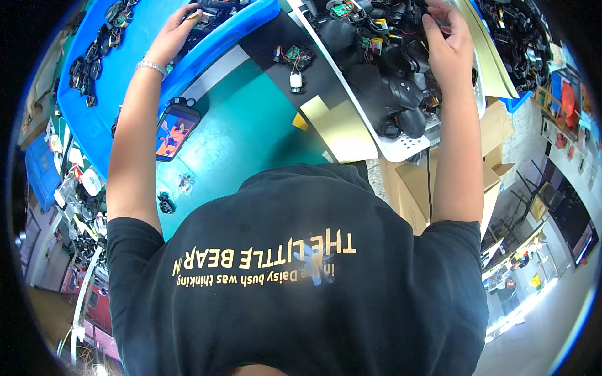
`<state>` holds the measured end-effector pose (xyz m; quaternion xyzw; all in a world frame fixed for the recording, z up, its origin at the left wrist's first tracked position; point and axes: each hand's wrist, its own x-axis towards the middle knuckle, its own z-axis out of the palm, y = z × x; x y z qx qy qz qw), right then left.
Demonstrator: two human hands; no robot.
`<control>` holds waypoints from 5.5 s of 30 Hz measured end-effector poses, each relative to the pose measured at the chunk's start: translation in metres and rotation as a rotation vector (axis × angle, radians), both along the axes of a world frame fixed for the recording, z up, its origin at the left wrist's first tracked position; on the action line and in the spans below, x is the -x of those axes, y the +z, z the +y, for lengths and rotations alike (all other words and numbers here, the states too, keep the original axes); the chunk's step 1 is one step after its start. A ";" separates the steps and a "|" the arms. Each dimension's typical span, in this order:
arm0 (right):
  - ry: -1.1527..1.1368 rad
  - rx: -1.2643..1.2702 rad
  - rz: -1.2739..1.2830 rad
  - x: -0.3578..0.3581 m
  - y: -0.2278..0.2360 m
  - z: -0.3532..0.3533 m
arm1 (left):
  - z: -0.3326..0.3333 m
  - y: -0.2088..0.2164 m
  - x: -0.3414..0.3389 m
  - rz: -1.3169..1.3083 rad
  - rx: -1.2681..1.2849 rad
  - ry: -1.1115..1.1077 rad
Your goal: The person sorts small black electronic components from a white basket into a blue bin. They pick up individual units, inspect them by turning them over, and place them into the bin. The person also moves a smartphone and a yellow sticky note on the table to clear space for the bin.
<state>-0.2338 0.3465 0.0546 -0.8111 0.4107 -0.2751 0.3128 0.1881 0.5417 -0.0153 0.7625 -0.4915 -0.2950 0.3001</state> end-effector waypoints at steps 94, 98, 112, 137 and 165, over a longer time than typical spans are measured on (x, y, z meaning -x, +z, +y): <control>0.467 0.391 0.545 -0.076 -0.018 0.064 | 0.111 0.088 0.201 2.309 0.095 0.468; 0.313 0.209 0.181 -0.069 -0.021 0.063 | 0.111 0.084 0.199 2.325 0.081 0.432; 0.566 -0.578 -0.412 -0.075 0.079 0.136 | 0.108 0.081 0.214 2.112 -0.115 0.332; 0.552 -0.060 0.592 -0.025 0.013 0.040 | 0.148 0.071 0.235 2.337 -0.117 0.315; 0.977 -0.398 -0.247 -0.069 0.076 0.186 | 0.155 0.062 0.238 2.284 -0.037 0.769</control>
